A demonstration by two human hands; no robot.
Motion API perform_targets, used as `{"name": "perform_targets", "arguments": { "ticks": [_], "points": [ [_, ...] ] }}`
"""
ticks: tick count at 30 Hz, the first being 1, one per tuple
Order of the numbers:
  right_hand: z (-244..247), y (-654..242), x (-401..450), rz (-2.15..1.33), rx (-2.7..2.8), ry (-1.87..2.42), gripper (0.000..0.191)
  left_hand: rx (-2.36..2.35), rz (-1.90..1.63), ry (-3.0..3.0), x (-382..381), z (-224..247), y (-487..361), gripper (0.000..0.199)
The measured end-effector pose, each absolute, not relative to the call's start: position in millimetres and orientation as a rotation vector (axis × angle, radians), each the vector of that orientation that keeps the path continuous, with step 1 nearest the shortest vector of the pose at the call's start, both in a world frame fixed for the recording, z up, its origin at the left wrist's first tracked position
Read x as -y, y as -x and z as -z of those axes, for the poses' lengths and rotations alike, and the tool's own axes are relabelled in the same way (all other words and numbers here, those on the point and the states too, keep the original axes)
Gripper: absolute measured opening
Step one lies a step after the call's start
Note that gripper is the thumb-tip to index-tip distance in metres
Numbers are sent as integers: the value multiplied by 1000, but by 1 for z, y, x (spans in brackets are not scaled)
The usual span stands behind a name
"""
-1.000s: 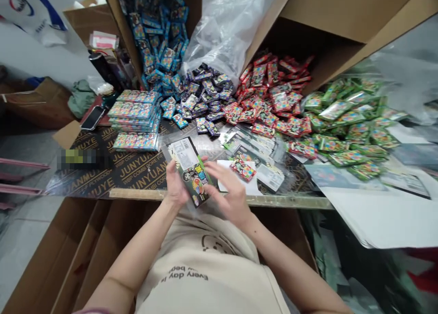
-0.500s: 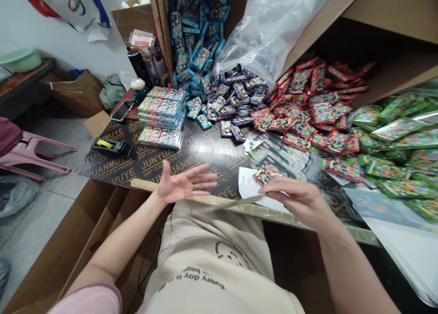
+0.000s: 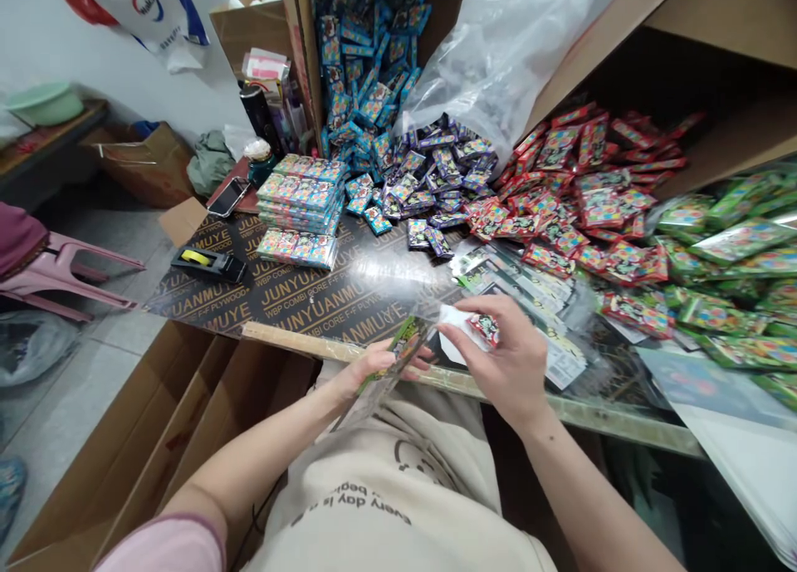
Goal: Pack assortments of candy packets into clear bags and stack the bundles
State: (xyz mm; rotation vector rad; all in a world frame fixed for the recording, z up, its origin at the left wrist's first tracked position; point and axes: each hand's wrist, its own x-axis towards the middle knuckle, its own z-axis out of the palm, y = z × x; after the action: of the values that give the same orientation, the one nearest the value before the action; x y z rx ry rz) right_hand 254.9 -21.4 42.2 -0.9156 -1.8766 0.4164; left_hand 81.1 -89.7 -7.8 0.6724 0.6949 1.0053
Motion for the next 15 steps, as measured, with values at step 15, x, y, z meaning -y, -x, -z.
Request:
{"name": "perform_targets", "arguments": {
  "ticks": [15],
  "points": [
    [-43,-257,24,-866,2408,683,32,-902,-1021,-947,91,-6,-69,80]
  ]
}}
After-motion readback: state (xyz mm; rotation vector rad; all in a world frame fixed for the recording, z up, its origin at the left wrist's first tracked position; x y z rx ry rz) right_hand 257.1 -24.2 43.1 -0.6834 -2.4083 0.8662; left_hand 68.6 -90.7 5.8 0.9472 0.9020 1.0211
